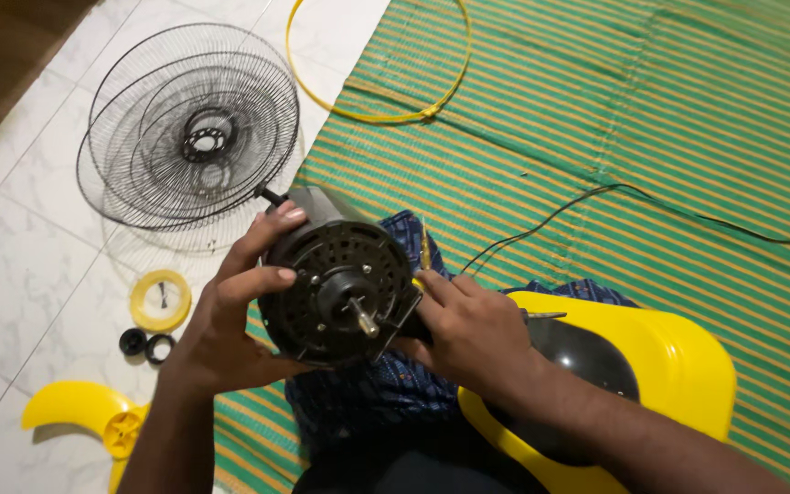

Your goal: The person uses a screwdriver to tighten screws on the rear housing of a disassembled electric fan motor. They rotate the motor to access different screws and continue tightening them throughout the clip.

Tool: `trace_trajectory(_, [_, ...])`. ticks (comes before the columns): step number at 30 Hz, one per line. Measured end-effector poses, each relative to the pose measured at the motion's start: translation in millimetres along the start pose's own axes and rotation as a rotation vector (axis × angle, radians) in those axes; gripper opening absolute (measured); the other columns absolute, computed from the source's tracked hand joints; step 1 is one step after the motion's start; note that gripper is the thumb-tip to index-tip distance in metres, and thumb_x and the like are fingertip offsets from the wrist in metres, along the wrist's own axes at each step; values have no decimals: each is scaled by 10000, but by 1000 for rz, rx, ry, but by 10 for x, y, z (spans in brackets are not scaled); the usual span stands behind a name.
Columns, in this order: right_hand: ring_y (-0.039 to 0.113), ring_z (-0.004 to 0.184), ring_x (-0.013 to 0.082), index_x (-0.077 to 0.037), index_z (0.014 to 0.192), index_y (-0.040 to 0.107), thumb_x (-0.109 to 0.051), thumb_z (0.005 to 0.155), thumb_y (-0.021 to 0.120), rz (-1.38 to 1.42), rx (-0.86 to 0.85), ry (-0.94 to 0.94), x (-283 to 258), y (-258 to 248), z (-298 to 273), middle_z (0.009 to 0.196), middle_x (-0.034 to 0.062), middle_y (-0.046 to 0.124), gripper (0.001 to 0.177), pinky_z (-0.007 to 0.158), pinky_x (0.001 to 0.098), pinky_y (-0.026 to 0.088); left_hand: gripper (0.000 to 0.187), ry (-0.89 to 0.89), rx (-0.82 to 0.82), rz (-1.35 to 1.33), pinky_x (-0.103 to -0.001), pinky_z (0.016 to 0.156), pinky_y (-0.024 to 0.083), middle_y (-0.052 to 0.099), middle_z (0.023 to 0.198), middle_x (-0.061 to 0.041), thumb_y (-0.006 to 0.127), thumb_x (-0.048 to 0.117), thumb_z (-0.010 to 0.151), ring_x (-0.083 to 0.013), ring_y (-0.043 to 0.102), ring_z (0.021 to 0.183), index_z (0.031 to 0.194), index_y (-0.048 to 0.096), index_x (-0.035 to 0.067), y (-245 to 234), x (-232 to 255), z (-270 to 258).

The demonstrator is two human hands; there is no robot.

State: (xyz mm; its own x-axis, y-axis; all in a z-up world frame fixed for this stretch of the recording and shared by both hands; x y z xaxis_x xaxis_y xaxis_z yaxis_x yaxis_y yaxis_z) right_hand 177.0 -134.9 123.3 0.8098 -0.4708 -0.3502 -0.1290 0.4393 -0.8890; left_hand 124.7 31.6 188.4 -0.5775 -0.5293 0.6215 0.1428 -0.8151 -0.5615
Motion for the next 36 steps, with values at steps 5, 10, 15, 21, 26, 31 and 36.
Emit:
trace_trajectory(5, [678, 839, 257, -63, 1108, 702, -444, 702, 850, -3, -99, -57, -124, 252, 85, 1209, 126, 710, 576, 655, 374, 568, 936, -105, 123, 55, -585, 1268, 363, 392, 1555, -277, 991, 263, 632, -464, 431, 1492, 1339, 383, 174, -110, -62, -401])
trace_trajectory(10, [692, 868, 250, -1, 1155, 696, -449, 668, 828, -46, -209, -155, -326, 535, 186, 1195, 157, 713, 674, 588, 370, 577, 937, -193, 279, -56, -513, 1228, 459, 367, 1591, -282, 980, 250, 668, -410, 465, 1501, 1382, 376, 181, -208, -126, -840])
trace_trajectory(15, [694, 898, 274, 40, 1128, 692, -498, 744, 788, -28, -307, -266, -592, 870, 300, 1138, 196, 712, 667, 605, 395, 587, 979, -309, 392, -163, -483, 1206, 529, 320, 1628, -265, 990, 208, 686, -382, 483, 1502, 1415, 337, 201, -267, -285, -1384])
trace_trajectory(21, [681, 945, 297, 55, 1103, 686, -490, 827, 736, -85, -661, -338, -824, 1519, 307, 1079, 184, 697, 613, 620, 416, 601, 1023, -439, 558, -178, -487, 1235, 471, 340, 1630, -233, 987, 176, 623, -363, 431, 1526, 1419, 344, 208, -200, -504, -2041])
trace_trajectory(26, [680, 954, 306, 47, 1067, 696, -464, 828, 721, -115, -774, -384, -946, 1731, 315, 1077, 185, 693, 565, 643, 413, 611, 1048, -474, 648, -221, -483, 1219, 500, 316, 1639, -240, 999, 179, 636, -363, 462, 1509, 1431, 319, 219, -94, -634, -2411])
trace_trajectory(31, [675, 979, 290, -6, 1007, 713, -414, 913, 651, -259, -1008, -445, -847, 1843, 325, 1086, 166, 681, 423, 673, 413, 614, 1022, -464, 722, -227, -495, 1222, 507, 309, 1640, -257, 999, 168, 668, -394, 443, 1521, 1427, 317, 223, 14, -675, -2509])
trace_trajectory(36, [675, 1020, 292, -44, 984, 738, -465, 898, 639, -351, -988, -701, -831, 1842, 363, 1134, 188, 685, 441, 659, 398, 610, 1048, -479, 778, -21, -519, 1216, 481, 325, 1586, -263, 1005, 210, 643, -422, 434, 1490, 1420, 302, 212, 61, -624, -2471])
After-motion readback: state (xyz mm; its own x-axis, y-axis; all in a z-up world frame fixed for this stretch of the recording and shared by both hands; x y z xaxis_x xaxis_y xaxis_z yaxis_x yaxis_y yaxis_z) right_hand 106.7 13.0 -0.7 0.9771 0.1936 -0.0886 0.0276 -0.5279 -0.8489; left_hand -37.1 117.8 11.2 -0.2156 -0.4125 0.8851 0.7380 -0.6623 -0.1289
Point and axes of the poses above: each hand's wrist, its own z-axis towards the middle knuckle, its own y-axis out of the palm, x = y × z, the point moved 10 cm from there along z, towards the middle knuckle
